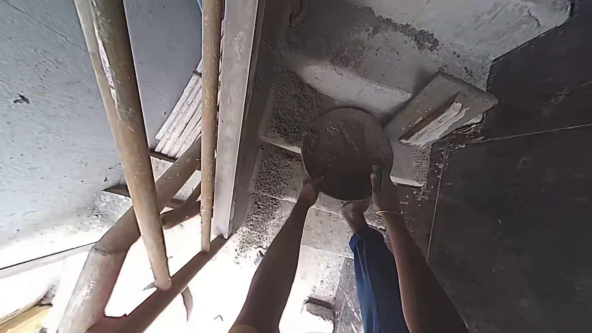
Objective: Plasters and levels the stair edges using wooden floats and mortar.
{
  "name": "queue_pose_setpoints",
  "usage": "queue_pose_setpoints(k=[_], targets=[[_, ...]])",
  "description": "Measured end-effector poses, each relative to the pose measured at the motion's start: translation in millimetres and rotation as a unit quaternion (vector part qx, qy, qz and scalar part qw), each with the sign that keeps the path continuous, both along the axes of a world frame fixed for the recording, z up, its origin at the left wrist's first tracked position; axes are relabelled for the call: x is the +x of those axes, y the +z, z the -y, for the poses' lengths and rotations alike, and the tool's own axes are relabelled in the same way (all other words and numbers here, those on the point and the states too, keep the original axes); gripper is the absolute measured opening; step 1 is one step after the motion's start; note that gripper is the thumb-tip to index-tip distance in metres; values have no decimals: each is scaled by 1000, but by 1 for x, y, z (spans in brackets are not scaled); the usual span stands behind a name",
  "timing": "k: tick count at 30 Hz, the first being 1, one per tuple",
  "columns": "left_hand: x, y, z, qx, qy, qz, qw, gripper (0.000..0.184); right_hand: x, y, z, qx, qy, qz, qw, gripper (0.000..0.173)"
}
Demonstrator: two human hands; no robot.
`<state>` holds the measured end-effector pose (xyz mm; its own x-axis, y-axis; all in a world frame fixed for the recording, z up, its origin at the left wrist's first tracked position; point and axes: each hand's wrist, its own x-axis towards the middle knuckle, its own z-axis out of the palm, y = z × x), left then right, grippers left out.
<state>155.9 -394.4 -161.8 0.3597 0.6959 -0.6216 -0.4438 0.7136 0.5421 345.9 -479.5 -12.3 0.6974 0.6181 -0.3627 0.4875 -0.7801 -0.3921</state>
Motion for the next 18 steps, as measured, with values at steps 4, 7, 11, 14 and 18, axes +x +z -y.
queue_pose_setpoints(k=[4, 7, 11, 14, 18], targets=[[-8, 8, -21, 45, -24, -41, 998, 50, 32, -5, -13, -88, 36, 4, 996, 54], [-7, 14, -21, 87, -11, -115, 990, 65, 76, 7, -35, -177, 70, 57, 980, 46], [6, 23, -32, 64, 37, -178, 981, 56, 127, -14, -58, -190, 96, 105, 971, 49], [11, 20, -50, 84, 71, -144, 983, 44, 138, -50, -85, -118, 153, 45, 980, 46], [3, 25, -77, 82, 59, -107, 989, 40, 135, -62, -117, -111, 265, -9, 958, 41]])
